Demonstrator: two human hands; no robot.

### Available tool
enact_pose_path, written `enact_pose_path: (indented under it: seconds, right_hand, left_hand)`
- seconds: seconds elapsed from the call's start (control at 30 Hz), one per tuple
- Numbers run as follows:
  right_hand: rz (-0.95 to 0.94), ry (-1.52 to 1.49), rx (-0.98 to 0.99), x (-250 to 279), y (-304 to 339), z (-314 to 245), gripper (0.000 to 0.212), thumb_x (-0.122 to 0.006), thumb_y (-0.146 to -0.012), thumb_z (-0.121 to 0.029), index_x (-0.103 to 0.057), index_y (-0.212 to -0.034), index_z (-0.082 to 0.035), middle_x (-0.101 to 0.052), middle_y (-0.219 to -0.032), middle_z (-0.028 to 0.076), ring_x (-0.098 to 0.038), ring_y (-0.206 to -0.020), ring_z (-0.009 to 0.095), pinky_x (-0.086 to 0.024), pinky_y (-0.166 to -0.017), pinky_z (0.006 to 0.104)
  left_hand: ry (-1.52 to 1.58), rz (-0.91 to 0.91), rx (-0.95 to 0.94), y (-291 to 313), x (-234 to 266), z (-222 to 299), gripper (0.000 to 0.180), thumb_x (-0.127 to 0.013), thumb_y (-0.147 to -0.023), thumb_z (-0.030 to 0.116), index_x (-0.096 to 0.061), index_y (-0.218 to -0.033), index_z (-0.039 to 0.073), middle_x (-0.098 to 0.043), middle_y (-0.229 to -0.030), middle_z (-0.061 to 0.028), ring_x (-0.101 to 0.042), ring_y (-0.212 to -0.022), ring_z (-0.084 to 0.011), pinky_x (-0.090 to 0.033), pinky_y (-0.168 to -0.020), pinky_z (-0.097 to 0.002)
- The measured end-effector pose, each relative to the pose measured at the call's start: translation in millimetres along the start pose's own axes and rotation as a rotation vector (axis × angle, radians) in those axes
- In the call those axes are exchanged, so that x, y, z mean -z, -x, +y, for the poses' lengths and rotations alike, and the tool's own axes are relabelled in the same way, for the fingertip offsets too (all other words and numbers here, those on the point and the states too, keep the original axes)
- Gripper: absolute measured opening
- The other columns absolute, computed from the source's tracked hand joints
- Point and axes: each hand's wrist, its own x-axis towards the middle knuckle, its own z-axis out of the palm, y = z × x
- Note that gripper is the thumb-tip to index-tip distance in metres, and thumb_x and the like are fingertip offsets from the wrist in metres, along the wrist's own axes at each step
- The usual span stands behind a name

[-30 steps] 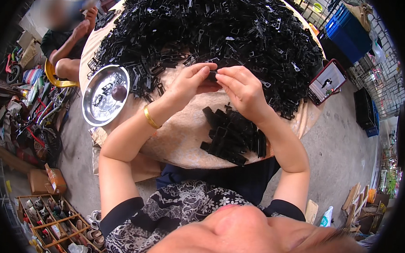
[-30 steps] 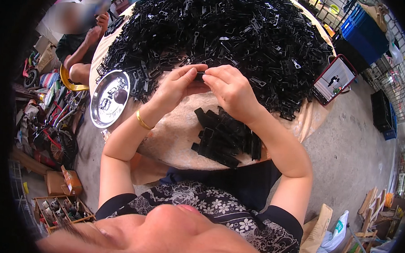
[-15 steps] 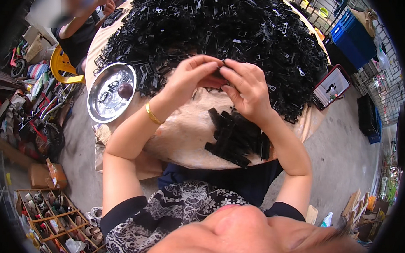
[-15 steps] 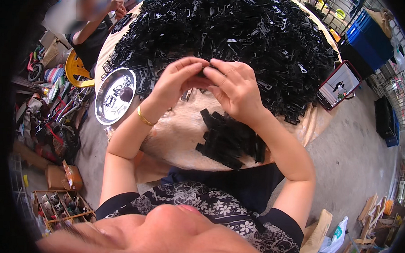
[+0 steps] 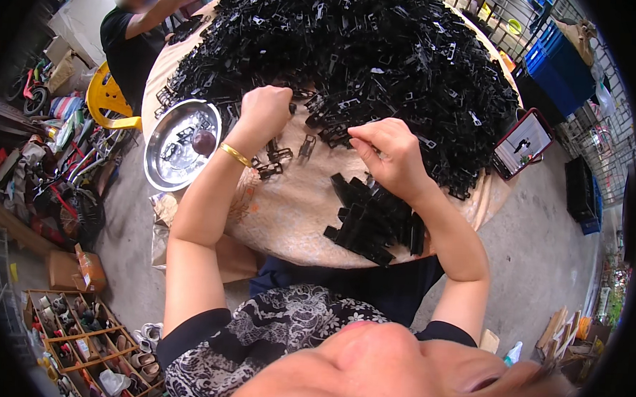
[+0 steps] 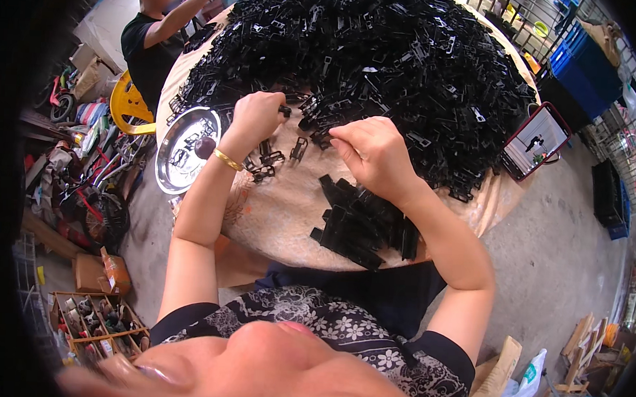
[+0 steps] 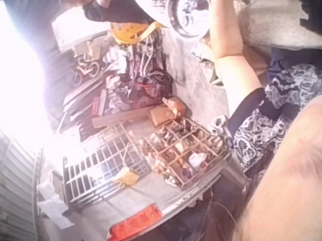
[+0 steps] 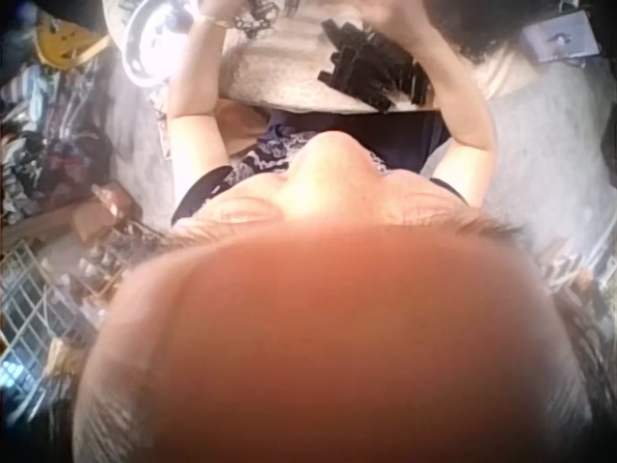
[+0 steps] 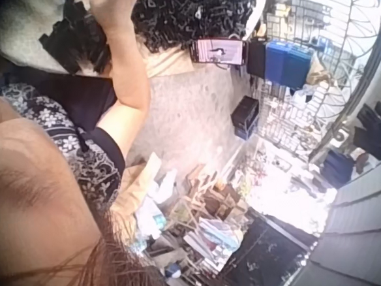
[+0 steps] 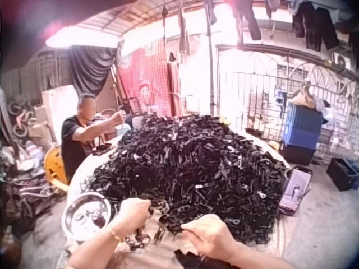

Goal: The person assembles plastic components by fitting plastic pieces together by hand and stacking the assembled parts on the table.

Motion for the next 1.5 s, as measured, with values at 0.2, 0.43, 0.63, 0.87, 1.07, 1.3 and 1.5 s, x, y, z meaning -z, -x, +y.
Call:
enact_pose_path:
  seconds: [0.2,0.43,0.63,0.87,1.07,1.3,1.5]
  right_hand:
    - [0.078,-0.189,-0.28,4.8,0.9,0.2,0.025,-0.07,-0.079,-0.009,-0.064,-0.101,0.002,-0.065,-0.087,0.011,-0.063,-0.068,0.014,-0.05,-0.059,0.0239]
    - [0.018,-0.606,-0.548,-6.3,5.7,3.7,0.032,-0.072,-0.079,-0.008,-0.061,-0.107,0.004,-0.066,-0.093,0.01,-0.062,-0.074,0.009,-0.051,-0.066,0.0218]
    - [-0.001,-0.593,-0.583,-3.0,4.4,2.9,0.028,-0.069,-0.078,-0.001,-0.062,-0.105,0.003,-0.065,-0.092,0.008,-0.062,-0.078,0.009,-0.052,-0.067,0.0221]
    - [0.156,-0.325,-0.484,7.6,0.0,9.6,0.027,-0.067,-0.076,0.001,-0.064,-0.103,0.001,-0.066,-0.093,0.01,-0.062,-0.073,0.012,-0.052,-0.066,0.0235]
    - [0.068,-0.109,-0.121,10.5,-4.5,1.2,0.028,-0.068,-0.072,0.001,-0.063,-0.099,0.0,-0.065,-0.099,0.014,-0.062,-0.085,0.027,-0.052,-0.072,0.0328]
    - [0.0,0.028,-0.023,9.6,-3.1,4.2,0.029,-0.067,-0.071,0.002,-0.063,-0.099,0.001,-0.064,-0.098,0.014,-0.061,-0.085,0.028,-0.051,-0.074,0.0351]
    - [-0.016,0.098,0.034,11.6,-3.7,1.5,0.031,-0.067,-0.07,0.001,-0.064,-0.101,0.0,-0.064,-0.099,0.013,-0.06,-0.083,0.027,-0.051,-0.074,0.0349]
  left_hand:
    - [0.2,0.42,-0.159,13.3,15.4,27.6,0.015,-0.064,-0.075,0.014,-0.062,-0.089,0.008,-0.064,-0.076,-0.0103,-0.063,-0.074,-0.0279,-0.049,-0.063,-0.0381]
    - [0.313,0.604,-0.581,44.6,18.6,71.2,0.026,-0.07,-0.067,0.014,-0.061,-0.091,0.009,-0.056,-0.069,-0.0037,-0.058,-0.067,-0.0215,-0.047,-0.058,-0.0336]
    - [0.35,0.619,-0.577,46.6,13.9,70.9,0.029,-0.072,-0.069,0.015,-0.062,-0.095,0.008,-0.057,-0.069,-0.0037,-0.058,-0.062,-0.0221,-0.047,-0.055,-0.0321]
    - [1.194,0.167,-0.141,34.0,20.5,66.5,0.026,-0.066,-0.084,0.015,-0.06,-0.108,0.005,-0.06,-0.073,-0.0001,-0.053,-0.057,-0.0055,-0.042,-0.049,-0.0195]
    - [1.948,-0.259,0.157,22.4,1.5,53.8,0.028,-0.049,-0.096,0.019,-0.054,-0.115,-0.001,-0.062,-0.095,-0.0078,-0.063,-0.075,-0.0126,-0.054,-0.067,-0.0228]
    - [1.869,-0.291,0.084,26.0,3.4,59.3,0.03,-0.043,-0.098,0.015,-0.051,-0.119,-0.005,-0.059,-0.111,-0.0138,-0.062,-0.098,-0.0214,-0.052,-0.089,-0.0311]
    - [1.787,-0.288,0.019,28.7,4.1,60.7,0.032,-0.049,-0.094,0.011,-0.05,-0.121,-0.006,-0.059,-0.112,-0.0141,-0.061,-0.099,-0.0195,-0.051,-0.089,-0.0302]
